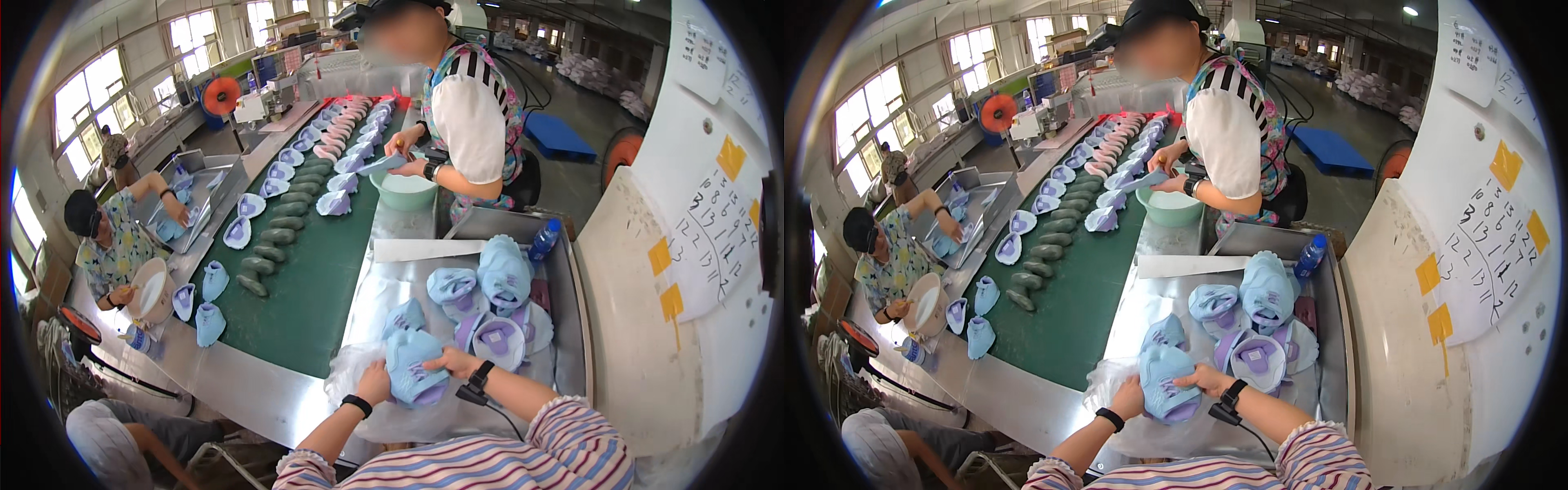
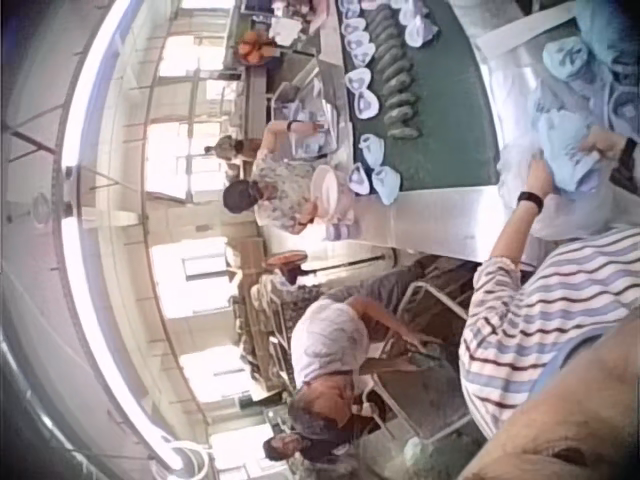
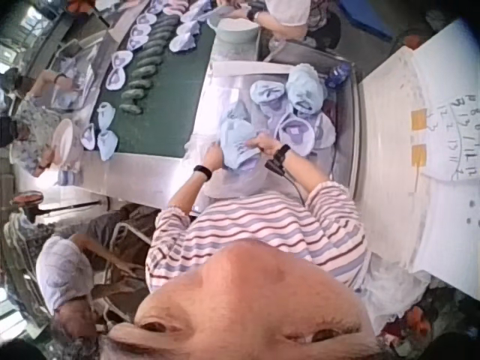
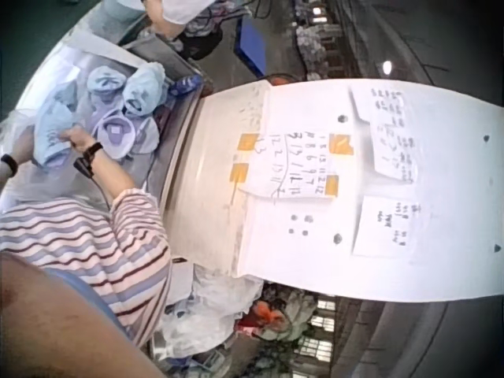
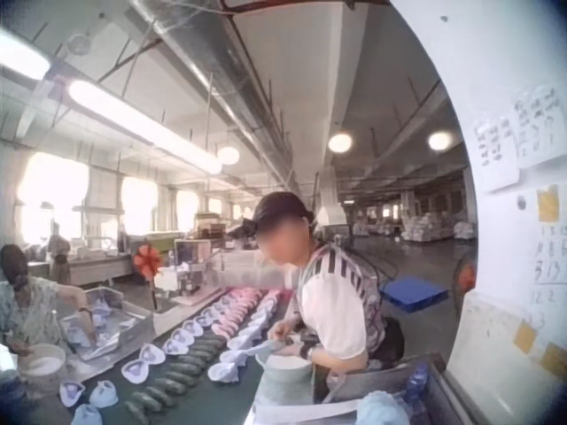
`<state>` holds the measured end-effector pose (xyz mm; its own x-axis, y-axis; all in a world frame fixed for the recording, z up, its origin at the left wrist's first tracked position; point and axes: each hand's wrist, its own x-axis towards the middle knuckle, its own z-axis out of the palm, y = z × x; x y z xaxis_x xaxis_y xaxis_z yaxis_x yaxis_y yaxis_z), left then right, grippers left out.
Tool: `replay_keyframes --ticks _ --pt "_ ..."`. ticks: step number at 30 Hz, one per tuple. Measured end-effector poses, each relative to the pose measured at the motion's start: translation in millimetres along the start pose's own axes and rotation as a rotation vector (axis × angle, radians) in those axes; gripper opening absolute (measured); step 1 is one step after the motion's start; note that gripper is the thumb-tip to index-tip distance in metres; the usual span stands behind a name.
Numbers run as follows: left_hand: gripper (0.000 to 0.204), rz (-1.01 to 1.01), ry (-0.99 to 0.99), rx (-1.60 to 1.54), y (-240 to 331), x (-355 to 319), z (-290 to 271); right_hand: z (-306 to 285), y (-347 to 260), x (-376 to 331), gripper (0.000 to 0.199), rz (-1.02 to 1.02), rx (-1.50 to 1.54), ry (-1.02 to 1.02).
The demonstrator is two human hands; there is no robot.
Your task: The person packs light blue slippers into a clear plastic bag, then moves to a large sack to retrieve more slippers. They cut open the sack with scissors, take out a bag of slippers, and return to the table to continue packing them into plastic bags.
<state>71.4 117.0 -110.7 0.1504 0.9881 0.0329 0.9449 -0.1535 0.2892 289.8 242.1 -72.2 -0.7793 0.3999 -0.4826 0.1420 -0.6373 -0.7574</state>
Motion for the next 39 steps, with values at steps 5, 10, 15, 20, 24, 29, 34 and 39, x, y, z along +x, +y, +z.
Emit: replay_keyframes --ticks 5,10,15,20,24,29,34,39 --pt "0.099 -0.29 -0.25 -0.407 -24 8 26 -12 5 3 0.057 0.011 0.096 0.15" --pt "0.085 -0.197 -0.373 -0.491 -23 -3 -7 -50 -23 -24 0.047 -0.101 0.227 0.32" --pt "0.074 -0.11 -0.458 -0.618 -13 -4 -5 -55 -15 -22 0.049 -0.116 0.411 0.167" --pt "0.066 0.051 -0.226 -0.375 20 12 -17 -47 -4 -15 0.05 -0.105 0.552 0.264" --pt "0.089 -0.003 -0.492 -0.144 27 66 1 -40 2 -20 0.045 -0.192 0.514 0.25" --pt "0.089 0.042 -0.468 -0.175 27 73 3 -31 -3 -14 0.04 -0.069 0.479 0.245" --pt "0.066 0.589 -0.262 0.014 39 8 -51 -54 10 -17 0.039 -0.161 0.431 0.174" --pt "0.056 -0.097 0.484 -0.439 -4 -45 -115 -49 25 -28 0.045 -0.174 0.333 0.264"
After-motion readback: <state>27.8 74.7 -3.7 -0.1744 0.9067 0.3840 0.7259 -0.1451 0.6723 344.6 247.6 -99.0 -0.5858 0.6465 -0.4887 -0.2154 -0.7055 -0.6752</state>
